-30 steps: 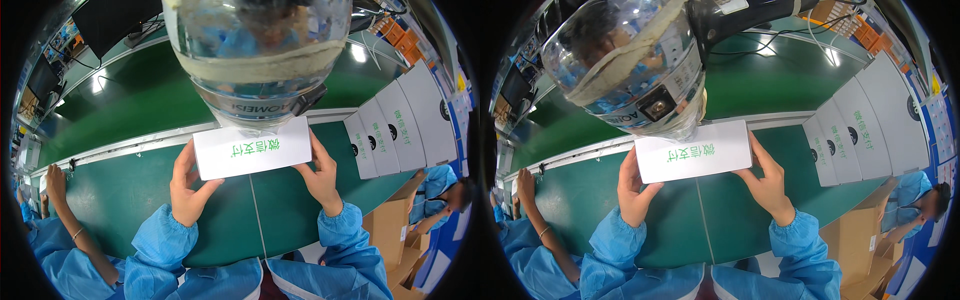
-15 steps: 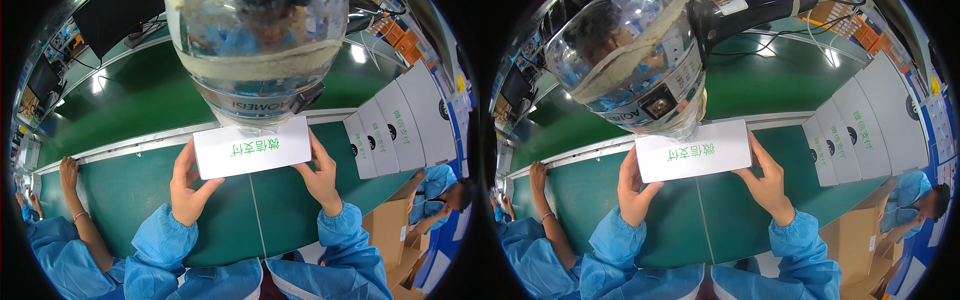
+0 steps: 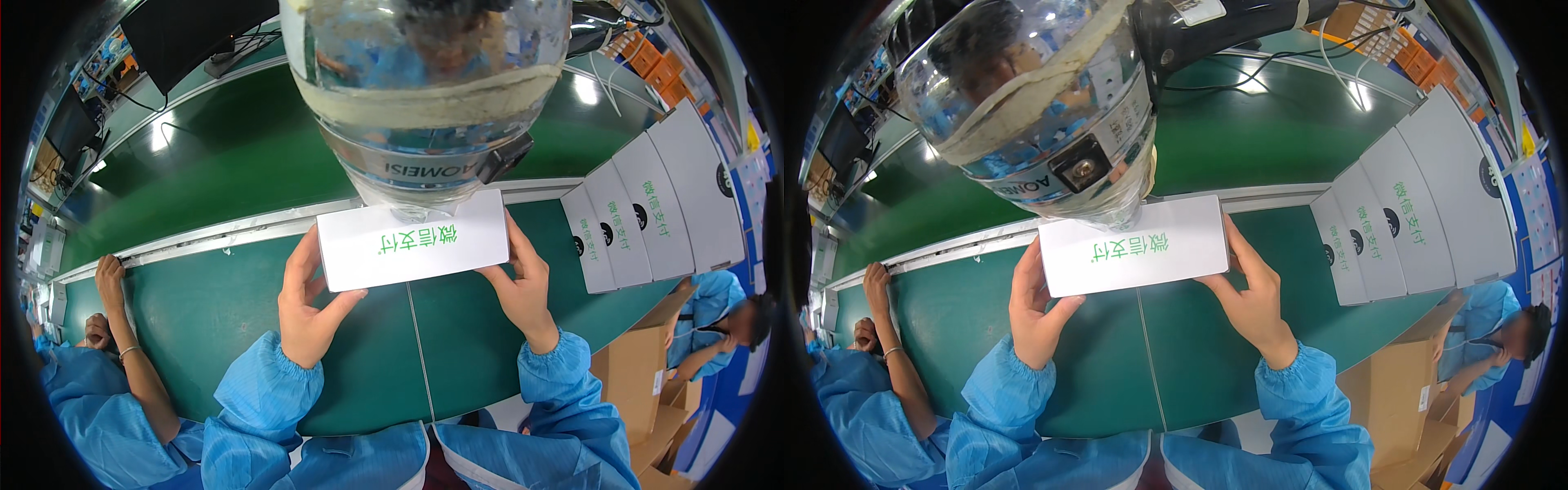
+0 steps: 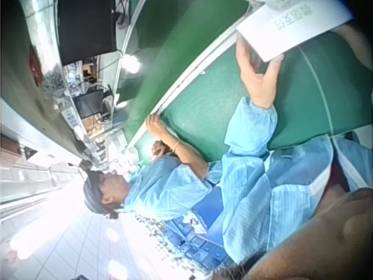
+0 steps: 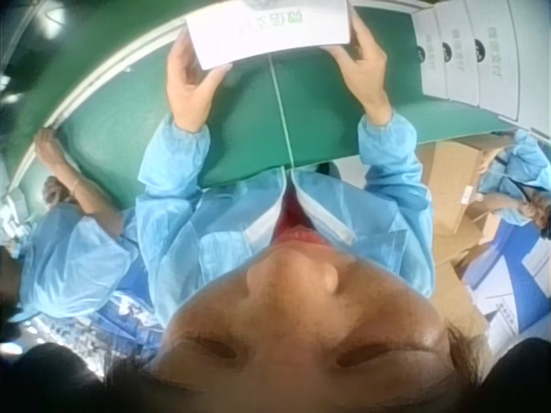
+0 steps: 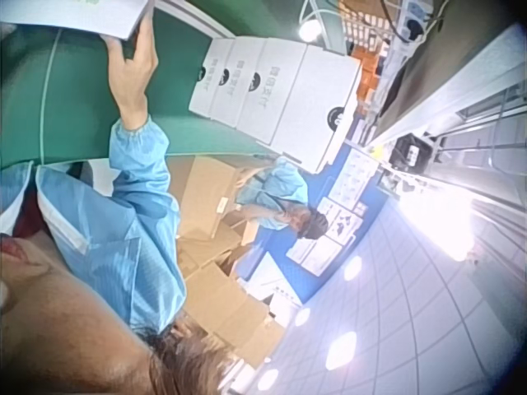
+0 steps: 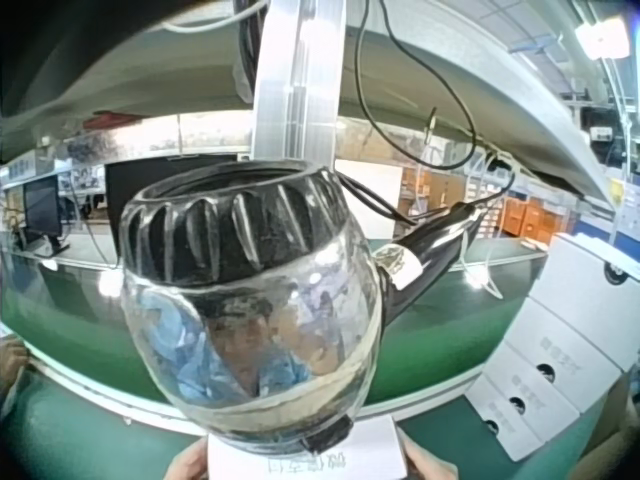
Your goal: Inspecting and stacking small white product boxes on an assembly line.
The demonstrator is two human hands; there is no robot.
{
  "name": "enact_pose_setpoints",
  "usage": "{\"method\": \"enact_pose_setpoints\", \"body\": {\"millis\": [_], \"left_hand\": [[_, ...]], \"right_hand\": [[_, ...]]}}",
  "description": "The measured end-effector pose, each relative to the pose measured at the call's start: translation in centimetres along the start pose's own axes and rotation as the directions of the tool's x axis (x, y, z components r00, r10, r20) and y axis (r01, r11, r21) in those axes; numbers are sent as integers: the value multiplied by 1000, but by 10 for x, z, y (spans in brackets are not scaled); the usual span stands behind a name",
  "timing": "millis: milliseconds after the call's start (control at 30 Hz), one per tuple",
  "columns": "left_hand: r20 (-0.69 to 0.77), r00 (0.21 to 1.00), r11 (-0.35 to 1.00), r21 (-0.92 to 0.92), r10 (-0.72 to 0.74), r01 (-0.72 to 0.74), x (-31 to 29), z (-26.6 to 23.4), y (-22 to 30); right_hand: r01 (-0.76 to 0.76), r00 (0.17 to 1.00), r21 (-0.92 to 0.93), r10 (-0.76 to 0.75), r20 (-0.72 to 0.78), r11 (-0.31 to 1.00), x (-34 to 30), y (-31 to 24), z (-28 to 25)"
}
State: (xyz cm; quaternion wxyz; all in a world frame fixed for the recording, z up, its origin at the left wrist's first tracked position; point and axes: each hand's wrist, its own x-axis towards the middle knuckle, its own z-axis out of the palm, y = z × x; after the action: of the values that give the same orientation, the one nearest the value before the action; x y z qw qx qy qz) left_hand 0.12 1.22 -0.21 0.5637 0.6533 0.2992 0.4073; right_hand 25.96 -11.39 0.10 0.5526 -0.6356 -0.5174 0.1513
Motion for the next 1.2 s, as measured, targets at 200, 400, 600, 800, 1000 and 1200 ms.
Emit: {"method": "enact_pose_setpoints", "body": {"millis": [200,400,600,800,1000,1200], "left_hand": [[-1,1000,1000,4,9,-9,1,1,2],[45,999,999,48,2,-4,-9,2,8],[279,829,674,484,485,-557,-41,18,33],[924,214,738,-97,316,-668,-104,61,-1],[748,640,933,84,174,-351,-80,54,-3],[826,525,971,239,-204,1,-74,34,-3]], "right_hand": [[1,1000,30,-1,1,1000,0,1,0],[-20,1000,15,20,-1,1000,-2,-6,-2],[-389,921,108,390,10,915,-66,-10,-39],[-327,939,52,319,127,944,-61,-27,21],[238,844,275,-338,416,932,-20,-67,118],[622,696,-524,-717,30,582,-35,-99,-61]]}}
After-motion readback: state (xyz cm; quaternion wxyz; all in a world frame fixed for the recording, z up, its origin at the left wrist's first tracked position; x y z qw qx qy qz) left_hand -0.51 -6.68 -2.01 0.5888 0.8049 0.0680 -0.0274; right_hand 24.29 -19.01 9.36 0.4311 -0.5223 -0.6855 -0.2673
